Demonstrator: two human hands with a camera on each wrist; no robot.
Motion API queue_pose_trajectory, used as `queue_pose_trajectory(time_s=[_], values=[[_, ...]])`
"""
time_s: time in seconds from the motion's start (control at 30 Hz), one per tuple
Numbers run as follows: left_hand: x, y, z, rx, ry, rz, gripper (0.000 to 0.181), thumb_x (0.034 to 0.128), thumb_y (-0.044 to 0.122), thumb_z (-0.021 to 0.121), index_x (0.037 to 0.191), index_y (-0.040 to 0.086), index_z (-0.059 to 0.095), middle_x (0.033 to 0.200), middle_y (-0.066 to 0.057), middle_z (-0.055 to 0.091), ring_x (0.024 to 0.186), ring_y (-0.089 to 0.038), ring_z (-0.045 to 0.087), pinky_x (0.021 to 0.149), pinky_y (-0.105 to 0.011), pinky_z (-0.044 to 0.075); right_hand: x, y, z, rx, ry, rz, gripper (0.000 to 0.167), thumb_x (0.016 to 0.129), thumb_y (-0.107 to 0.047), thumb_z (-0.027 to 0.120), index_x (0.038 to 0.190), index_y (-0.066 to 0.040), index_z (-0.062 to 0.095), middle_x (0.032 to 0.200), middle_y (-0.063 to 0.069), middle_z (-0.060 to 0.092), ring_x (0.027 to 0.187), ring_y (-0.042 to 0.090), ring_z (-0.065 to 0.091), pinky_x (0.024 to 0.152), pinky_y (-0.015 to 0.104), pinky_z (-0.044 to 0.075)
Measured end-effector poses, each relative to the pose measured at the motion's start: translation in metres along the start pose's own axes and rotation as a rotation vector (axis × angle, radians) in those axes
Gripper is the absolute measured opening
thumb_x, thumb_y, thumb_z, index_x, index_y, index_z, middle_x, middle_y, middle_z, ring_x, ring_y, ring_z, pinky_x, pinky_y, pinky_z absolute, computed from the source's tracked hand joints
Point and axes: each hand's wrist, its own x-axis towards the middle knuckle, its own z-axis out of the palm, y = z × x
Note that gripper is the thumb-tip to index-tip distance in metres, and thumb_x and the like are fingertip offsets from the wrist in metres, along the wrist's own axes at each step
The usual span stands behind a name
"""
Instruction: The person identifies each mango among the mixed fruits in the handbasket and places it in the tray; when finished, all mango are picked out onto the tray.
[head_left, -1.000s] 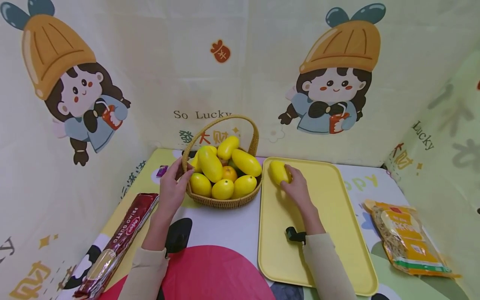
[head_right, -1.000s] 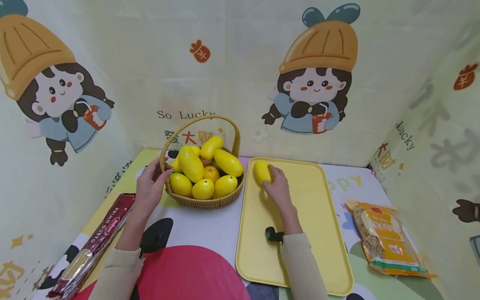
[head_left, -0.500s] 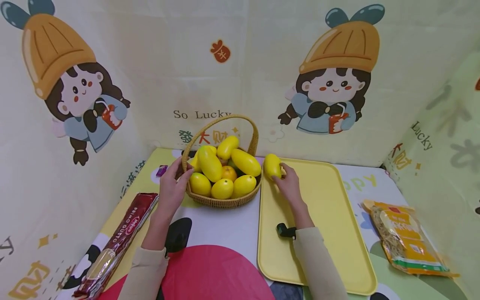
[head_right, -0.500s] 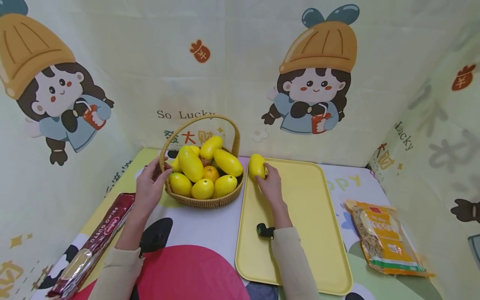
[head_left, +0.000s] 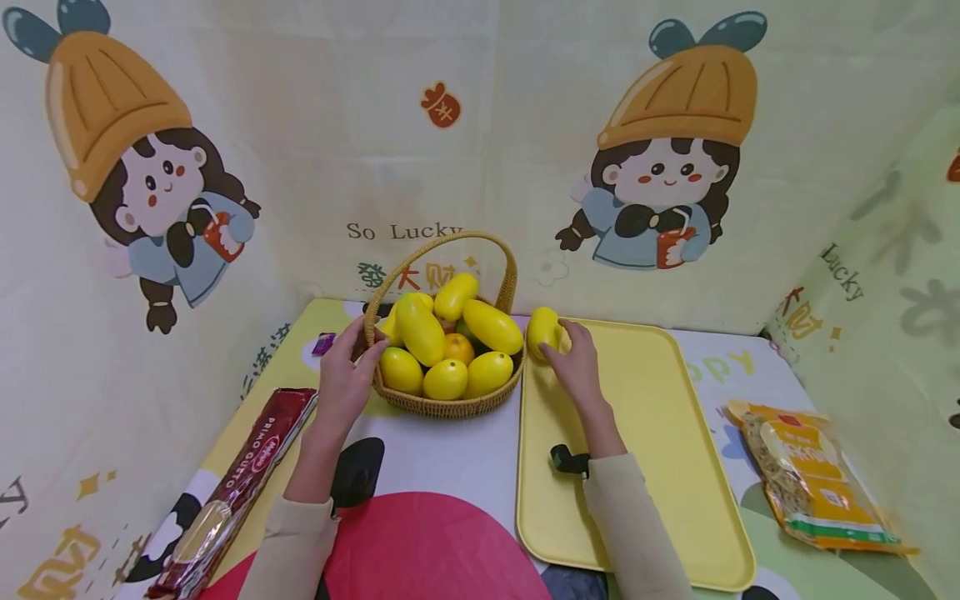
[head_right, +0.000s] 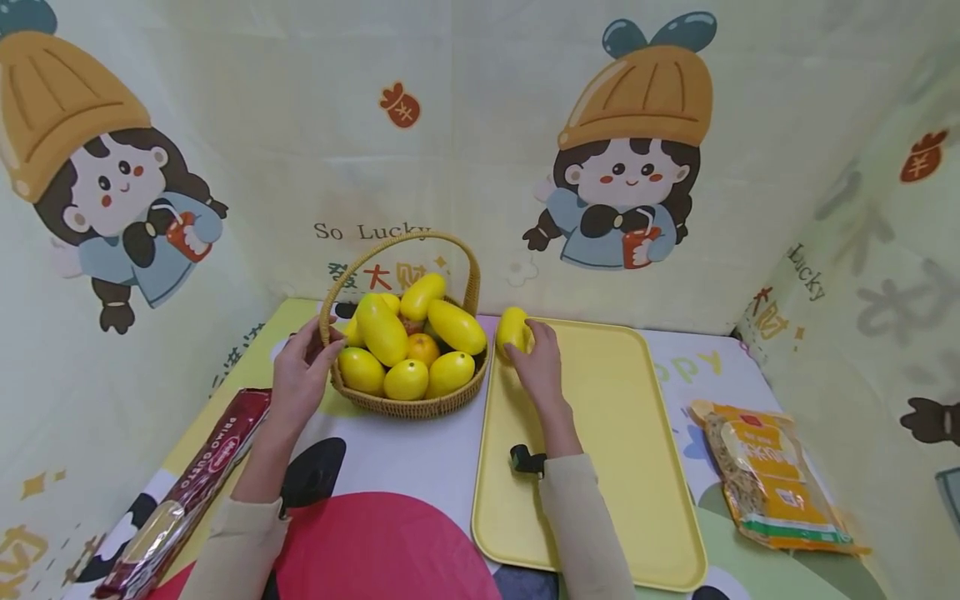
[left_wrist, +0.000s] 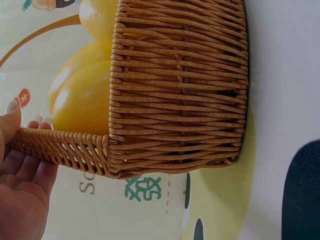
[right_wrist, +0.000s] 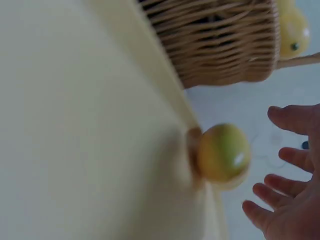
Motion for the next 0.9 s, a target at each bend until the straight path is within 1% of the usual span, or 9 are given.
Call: queue_pose_trajectory(time_s=[0.07, 0.17, 0.23, 0.3, 0.4, 0.5, 0.63, 0.73, 0.9], values=[[-0.001, 0.0, -0.001, 0.001, 0.004, 0.008, 0.042, 0.1004, 0.026, 0.059, 0.14, 0.016, 0.051, 0.117, -0.004, 0.062, 0.121, -0.019, 0.059, 0.107, -0.041, 0.05, -0.001, -0.009, -0.001, 0.028, 0.004, -0.032, 0.057, 0.09, -0.023, 0.07, 0.142, -0.006, 0.051, 0.149, 0.018, 0.045, 0.138, 0.036, 0.042, 0.116, 0.054, 0.036], [-0.001, 0.001, -0.001, 0.005, 0.006, 0.021, 0.041, 0.1002, 0.026, 0.059, 0.139, 0.016, 0.052, 0.117, -0.004, 0.063, 0.12, -0.018, 0.06, 0.106, -0.039, 0.051, -0.003, -0.025, -0.001, 0.103, -0.011, -0.069, 0.054, 0.091, -0.021, 0.069, 0.141, -0.01, 0.052, 0.147, 0.013, 0.049, 0.135, 0.033, 0.046, 0.115, 0.052, 0.039], [-0.002, 0.001, -0.001, 0.005, 0.011, 0.025, 0.04, 0.0999, 0.026, 0.059, 0.138, 0.016, 0.052, 0.117, -0.003, 0.063, 0.119, -0.018, 0.06, 0.105, -0.037, 0.052, -0.004, -0.036, 0.002, 0.152, -0.039, -0.085, 0.053, 0.092, -0.022, 0.069, 0.142, -0.012, 0.052, 0.146, 0.011, 0.05, 0.132, 0.031, 0.048, 0.113, 0.051, 0.041], [-0.002, 0.002, -0.001, 0.001, 0.013, 0.027, 0.04, 0.0996, 0.026, 0.06, 0.138, 0.016, 0.053, 0.116, -0.003, 0.063, 0.118, -0.017, 0.06, 0.104, -0.036, 0.052, -0.007, -0.046, 0.007, 0.197, -0.073, -0.092, 0.054, 0.093, -0.025, 0.069, 0.143, -0.014, 0.051, 0.146, 0.009, 0.05, 0.133, 0.03, 0.048, 0.114, 0.051, 0.041], [-0.002, 0.001, -0.002, -0.006, 0.011, 0.027, 0.04, 0.0993, 0.026, 0.06, 0.138, 0.018, 0.053, 0.116, -0.002, 0.063, 0.119, -0.017, 0.06, 0.104, -0.036, 0.052, -0.01, -0.058, 0.015, 0.227, -0.113, -0.109, 0.055, 0.093, -0.029, 0.069, 0.143, -0.015, 0.051, 0.147, 0.01, 0.05, 0.134, 0.032, 0.047, 0.114, 0.052, 0.041], [-0.002, 0.0, -0.001, -0.013, 0.006, 0.029, 0.04, 0.0991, 0.027, 0.06, 0.138, 0.019, 0.052, 0.117, -0.002, 0.062, 0.12, -0.017, 0.059, 0.106, -0.037, 0.051, -0.013, -0.065, 0.022, 0.219, -0.124, -0.142, 0.057, 0.091, -0.031, 0.071, 0.142, -0.014, 0.052, 0.143, 0.01, 0.052, 0.13, 0.032, 0.049, 0.11, 0.053, 0.044], [-0.002, -0.001, 0.0, -0.013, 0.003, 0.026, 0.041, 0.0993, 0.029, 0.059, 0.139, 0.02, 0.052, 0.117, -0.002, 0.062, 0.122, -0.018, 0.058, 0.107, -0.04, 0.05, -0.014, -0.066, 0.032, 0.143, -0.127, -0.172, 0.061, 0.088, -0.035, 0.074, 0.142, -0.018, 0.052, 0.14, 0.004, 0.054, 0.125, 0.026, 0.052, 0.107, 0.049, 0.047], [-0.003, 0.0, 0.0, -0.01, 0.003, 0.02, 0.042, 0.0997, 0.029, 0.059, 0.14, 0.02, 0.052, 0.118, -0.003, 0.062, 0.123, -0.019, 0.058, 0.108, -0.042, 0.049, -0.015, -0.068, 0.037, 0.115, -0.12, -0.161, 0.062, 0.087, -0.035, 0.075, 0.143, -0.021, 0.051, 0.14, 0.002, 0.054, 0.124, 0.024, 0.052, 0.107, 0.047, 0.047], [-0.003, 0.0, -0.001, -0.01, 0.005, 0.024, 0.042, 0.1, 0.029, 0.058, 0.139, 0.017, 0.052, 0.118, -0.004, 0.062, 0.124, -0.02, 0.057, 0.109, -0.043, 0.048, -0.016, -0.071, 0.04, 0.143, -0.082, -0.14, 0.056, 0.088, -0.026, 0.074, 0.14, -0.018, 0.054, 0.139, 0.005, 0.056, 0.125, 0.025, 0.053, 0.107, 0.047, 0.047]])
